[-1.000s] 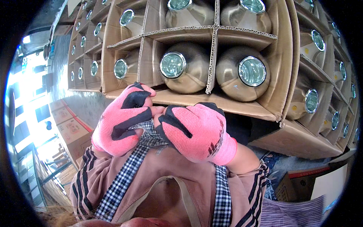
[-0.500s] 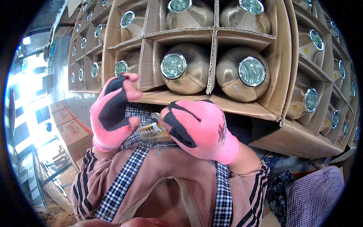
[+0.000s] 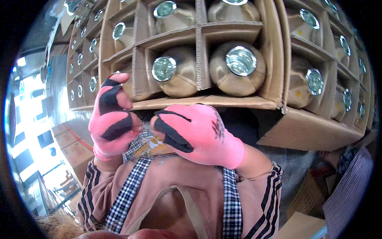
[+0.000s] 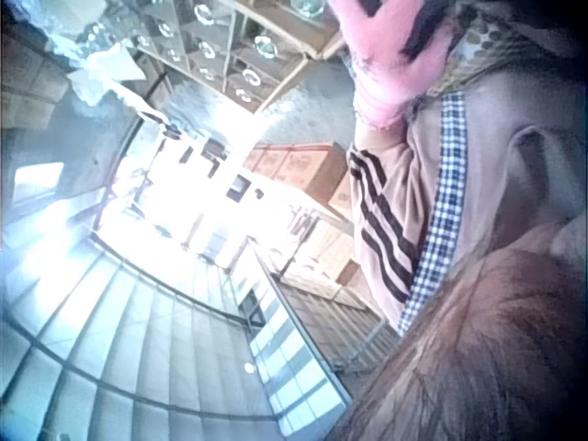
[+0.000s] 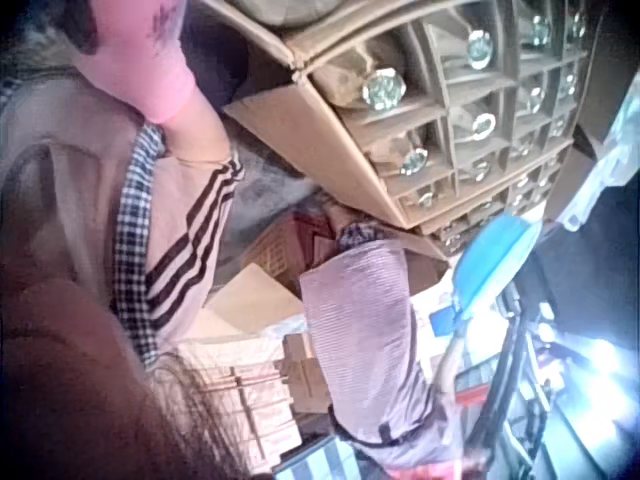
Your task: The person applies small circular stickers to the tops of glass jars arranged in a cardboard box. They peel individual stickers from a sheet and press them onto the jar lids one by one.
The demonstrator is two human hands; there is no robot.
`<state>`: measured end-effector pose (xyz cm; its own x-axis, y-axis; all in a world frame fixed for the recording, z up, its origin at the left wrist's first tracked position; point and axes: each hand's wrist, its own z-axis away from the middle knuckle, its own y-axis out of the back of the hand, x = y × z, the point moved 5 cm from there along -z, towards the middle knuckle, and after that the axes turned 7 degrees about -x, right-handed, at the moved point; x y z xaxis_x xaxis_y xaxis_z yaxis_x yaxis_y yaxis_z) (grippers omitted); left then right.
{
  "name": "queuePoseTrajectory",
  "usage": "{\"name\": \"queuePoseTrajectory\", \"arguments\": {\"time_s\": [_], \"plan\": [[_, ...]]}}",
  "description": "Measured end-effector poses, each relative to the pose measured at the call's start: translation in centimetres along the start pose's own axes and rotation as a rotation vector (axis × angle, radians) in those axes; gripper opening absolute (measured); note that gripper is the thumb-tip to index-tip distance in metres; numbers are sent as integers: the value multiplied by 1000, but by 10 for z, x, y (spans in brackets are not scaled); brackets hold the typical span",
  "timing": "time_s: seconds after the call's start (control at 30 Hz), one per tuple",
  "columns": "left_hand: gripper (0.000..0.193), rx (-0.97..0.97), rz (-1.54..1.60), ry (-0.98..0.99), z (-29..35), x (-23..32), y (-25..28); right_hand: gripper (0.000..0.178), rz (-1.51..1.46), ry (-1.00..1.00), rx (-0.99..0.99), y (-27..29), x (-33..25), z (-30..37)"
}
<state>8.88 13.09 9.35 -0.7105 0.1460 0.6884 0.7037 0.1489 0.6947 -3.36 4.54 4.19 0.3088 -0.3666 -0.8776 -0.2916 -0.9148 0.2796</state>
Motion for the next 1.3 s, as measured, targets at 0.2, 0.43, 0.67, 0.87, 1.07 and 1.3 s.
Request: {"name": "queuePoseTrajectory", "arguments": {"time_s": [0.2, 0.43, 0.67, 0.87, 1.07, 1.3], "plan": [[19, 24, 4, 116, -21, 2, 8, 21, 219, -28, 81, 5, -21, 19], [17, -491, -259, -160, -107, 1, -87, 26, 499, 166, -328, -81, -10, 17], [17, -591, -621, -304, -124, -11, -136, 32, 547, 250, -222, -94, -12, 22], [23, -616, -709, -400, -124, -9, -148, 32, 542, 263, -188, -92, -9, 21], [38, -487, -698, -385, -131, -5, -147, 28, 517, 248, -176, -89, -5, 19], [66, -250, -367, -153, -133, -15, -116, 21, 455, 171, -90, -74, 0, 17]]}}
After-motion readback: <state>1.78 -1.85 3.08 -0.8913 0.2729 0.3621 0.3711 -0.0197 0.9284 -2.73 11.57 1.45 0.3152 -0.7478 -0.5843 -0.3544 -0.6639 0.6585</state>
